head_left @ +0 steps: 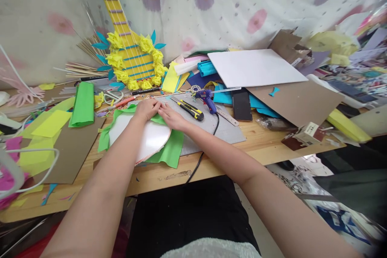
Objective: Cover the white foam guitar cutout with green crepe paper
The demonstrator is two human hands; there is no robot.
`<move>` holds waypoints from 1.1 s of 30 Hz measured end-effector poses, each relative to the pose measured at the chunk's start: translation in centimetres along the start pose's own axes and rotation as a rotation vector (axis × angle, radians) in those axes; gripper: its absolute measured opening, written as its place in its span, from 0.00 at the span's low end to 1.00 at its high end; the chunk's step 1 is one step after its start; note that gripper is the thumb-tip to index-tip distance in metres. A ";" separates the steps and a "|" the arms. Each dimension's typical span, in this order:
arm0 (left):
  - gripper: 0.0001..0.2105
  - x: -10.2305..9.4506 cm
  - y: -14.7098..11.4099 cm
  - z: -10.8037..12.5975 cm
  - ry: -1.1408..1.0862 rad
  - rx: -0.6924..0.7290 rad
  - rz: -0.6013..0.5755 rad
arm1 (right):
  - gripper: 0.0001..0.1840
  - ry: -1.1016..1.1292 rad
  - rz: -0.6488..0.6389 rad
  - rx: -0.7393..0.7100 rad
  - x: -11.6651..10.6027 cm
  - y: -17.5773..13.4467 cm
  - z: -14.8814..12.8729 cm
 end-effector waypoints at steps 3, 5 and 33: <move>0.19 -0.2 0.1 -0.2 0.002 -0.046 0.032 | 0.26 0.043 -0.025 -0.024 -0.8 0.1 -0.6; 0.20 -0.2 0.2 -0.3 0.005 -0.065 0.050 | 0.26 0.089 -0.005 -0.045 -2.1 -0.1 -0.7; 0.43 -2.4 -0.1 1.8 -0.033 0.283 -0.286 | 0.24 -0.373 0.056 0.304 -6.7 0.2 0.3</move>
Point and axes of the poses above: each hand's wrist, its own y-axis towards the middle knuckle, its own x-axis out of the palm, z = x × y, the point moved 5 cm from there along y, towards the middle knuckle, and after that the axes turned 7 degrees about -x, right-handed, at the moved point
